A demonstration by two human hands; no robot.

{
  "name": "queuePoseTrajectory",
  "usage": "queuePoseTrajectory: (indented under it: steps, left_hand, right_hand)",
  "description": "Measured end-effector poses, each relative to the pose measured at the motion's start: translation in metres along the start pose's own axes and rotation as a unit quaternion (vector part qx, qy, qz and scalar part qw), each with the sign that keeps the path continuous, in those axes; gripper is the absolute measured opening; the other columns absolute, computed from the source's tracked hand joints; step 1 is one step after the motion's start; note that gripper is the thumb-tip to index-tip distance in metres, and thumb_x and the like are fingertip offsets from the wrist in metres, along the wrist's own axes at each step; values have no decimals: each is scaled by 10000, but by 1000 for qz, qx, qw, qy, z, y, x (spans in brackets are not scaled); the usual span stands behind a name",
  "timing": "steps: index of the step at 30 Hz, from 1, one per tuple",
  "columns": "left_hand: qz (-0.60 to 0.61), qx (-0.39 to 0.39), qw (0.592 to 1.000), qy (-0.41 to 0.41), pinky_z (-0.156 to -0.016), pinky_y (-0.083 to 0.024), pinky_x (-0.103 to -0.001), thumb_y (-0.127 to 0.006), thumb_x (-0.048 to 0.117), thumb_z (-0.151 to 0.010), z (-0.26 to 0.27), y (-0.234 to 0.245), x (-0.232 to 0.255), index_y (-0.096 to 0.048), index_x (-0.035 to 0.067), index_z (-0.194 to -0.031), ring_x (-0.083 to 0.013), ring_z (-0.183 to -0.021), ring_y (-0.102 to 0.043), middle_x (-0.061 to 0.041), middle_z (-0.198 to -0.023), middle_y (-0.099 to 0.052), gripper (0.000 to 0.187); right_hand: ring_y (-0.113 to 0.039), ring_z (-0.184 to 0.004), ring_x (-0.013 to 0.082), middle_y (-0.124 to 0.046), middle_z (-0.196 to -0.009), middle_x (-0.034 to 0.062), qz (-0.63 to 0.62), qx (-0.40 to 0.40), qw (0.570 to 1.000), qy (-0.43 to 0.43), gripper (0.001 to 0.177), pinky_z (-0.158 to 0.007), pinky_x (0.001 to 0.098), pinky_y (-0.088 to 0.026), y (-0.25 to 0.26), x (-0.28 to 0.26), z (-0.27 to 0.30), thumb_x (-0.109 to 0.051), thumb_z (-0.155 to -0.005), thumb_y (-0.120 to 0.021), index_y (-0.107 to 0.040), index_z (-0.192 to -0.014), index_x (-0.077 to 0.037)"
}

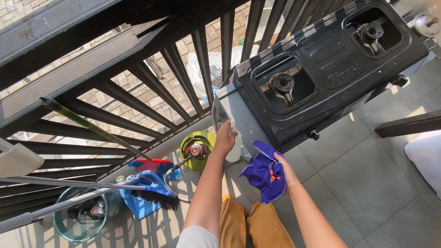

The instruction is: Cleaning a portable gas stove with a spray bottle and cloth.

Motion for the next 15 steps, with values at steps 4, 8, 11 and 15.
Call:
queuePoseTrajectory:
  steps: [4, 8, 11, 15]
  left_hand:
    - [-32, -98, 991, 80, -967, -503, -426, -748, 44, -824, 27, -13, 0, -595, 33, -1238, -380, -1139, -641, -200, -1187, -664, 442]
    - [50, -132, 986, 89, -957, -516, -412, -743, 22, -804, 58, -30, 3, -577, 37, -1251, -357, -1120, -660, -178, -1170, -667, 477]
    - [31, -166, 981, 98, -945, -517, -417, -769, 25, -811, 80, -42, 6, -578, 28, -1228, -369, -1102, -659, -191, -1152, -661, 459]
    - [121, -183, 970, 100, -940, -548, -398, -707, -2, -804, 105, -58, 15, -555, 51, -1301, -341, -1145, -672, -170, -1188, -657, 522]
  right_hand:
    - [-722, -792, 247, -738, -957, 139, 8, 10, 1000, -8, 603, -761, 419, -602, 7, 0, 3, -576, -900, -612, -705, -1129, -26]
    - [-722, -807, 247, -744, -967, 130, 1, 4, 1000, -8, 597, -776, 408, -595, 16, -1, 5, -570, -893, -609, -708, -1137, -34]
    - [-729, -836, 253, -753, -994, 133, -13, 3, 1000, -3, 590, -799, 403, -596, 24, 2, 10, -547, -890, -611, -707, -1153, -29]
    - [-737, -861, 255, -762, -1027, 131, -37, 13, 999, 10, 579, -811, 398, -596, 39, 7, 15, -515, -889, -605, -697, -1175, -20]
Point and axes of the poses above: each hand's wrist, its own z-axis away from the middle knuckle, its own y-axis out of the back of the hand, x = y × z, the point moved 5 cm from there along -z, towards the middle knuckle
